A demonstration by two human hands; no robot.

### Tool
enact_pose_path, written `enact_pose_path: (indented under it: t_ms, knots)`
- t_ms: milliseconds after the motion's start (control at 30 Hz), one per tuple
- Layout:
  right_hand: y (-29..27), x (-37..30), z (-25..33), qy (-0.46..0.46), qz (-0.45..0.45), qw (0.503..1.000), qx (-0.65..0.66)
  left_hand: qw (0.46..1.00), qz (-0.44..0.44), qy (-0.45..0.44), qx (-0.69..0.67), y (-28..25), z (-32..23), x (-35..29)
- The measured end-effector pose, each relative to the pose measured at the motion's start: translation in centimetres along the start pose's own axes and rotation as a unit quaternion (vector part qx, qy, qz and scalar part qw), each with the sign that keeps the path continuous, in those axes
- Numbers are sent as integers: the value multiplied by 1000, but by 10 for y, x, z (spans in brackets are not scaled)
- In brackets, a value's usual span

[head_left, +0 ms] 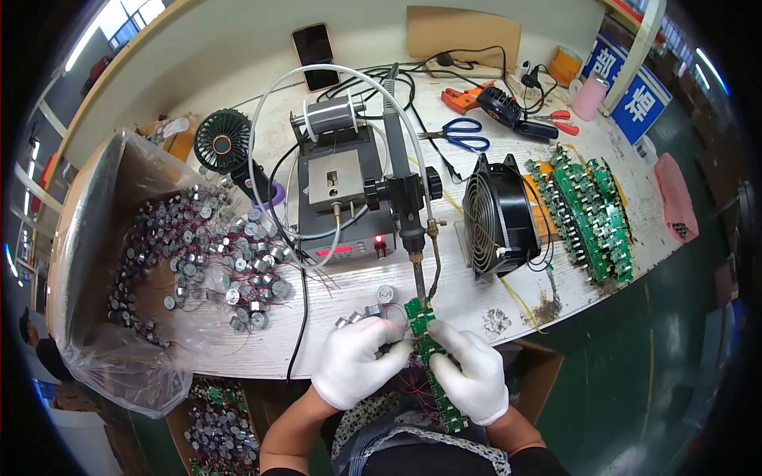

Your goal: The person assembles electronic components by soldering wires from small circular motor-like parts onto a green printed circuit board (PCB) using a soldering iron.

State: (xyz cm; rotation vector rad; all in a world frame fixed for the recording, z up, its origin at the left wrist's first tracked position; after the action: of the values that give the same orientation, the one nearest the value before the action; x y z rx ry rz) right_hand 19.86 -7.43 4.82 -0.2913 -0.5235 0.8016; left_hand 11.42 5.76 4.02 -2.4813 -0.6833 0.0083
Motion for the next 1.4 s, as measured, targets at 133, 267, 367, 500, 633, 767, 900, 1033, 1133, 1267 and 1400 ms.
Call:
enact_pose_path:
  t_ms: [133,267,367,500,633,767,900,1033,1133,1267,1400]
  knots:
    - [1,1,1,-16,3,1000,-2,999,-5,-13,-31,-1,0,0]
    - [1,1,1,-15,1,1000,-4,998,-3,-28,-52,-1,1,1]
    - [2,1,0,0,20,1000,-3,996,-6,-61,-66,-2,5,0]
    - [4,1,2,-5,25,1000,3,984,-10,-119,-129,5,13,-1]
    - [3,0,2,11,30,999,33,980,-1,-139,-146,10,21,-3]
    - [-1,1,1,16,32,999,21,983,6,-150,-102,6,25,0]
    - [-6,-3,-1,26,12,999,24,995,-38,9,-92,-5,8,8]
    - [-7,-6,0,34,16,999,36,957,38,-171,-231,8,25,8]
    - [-9,-5,1,21,7,999,43,913,89,-273,-288,19,28,3]
    - [-9,-5,2,28,13,998,46,912,79,-282,-287,20,32,6]
    - [-10,-4,2,51,9,997,50,891,70,-305,-329,25,35,5]
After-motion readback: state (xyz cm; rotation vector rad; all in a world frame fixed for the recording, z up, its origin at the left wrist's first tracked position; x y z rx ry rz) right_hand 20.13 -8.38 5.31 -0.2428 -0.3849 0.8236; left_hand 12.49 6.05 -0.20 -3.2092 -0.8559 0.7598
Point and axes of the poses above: each hand's wrist, its own x-axis towards the middle knuckle, its own y-axis out of the palm, z = x × y, the point moved 9 cm from there along x, towards the middle knuckle, and after that the axes turned 3 degrees about -y, right-handed, at the moved point
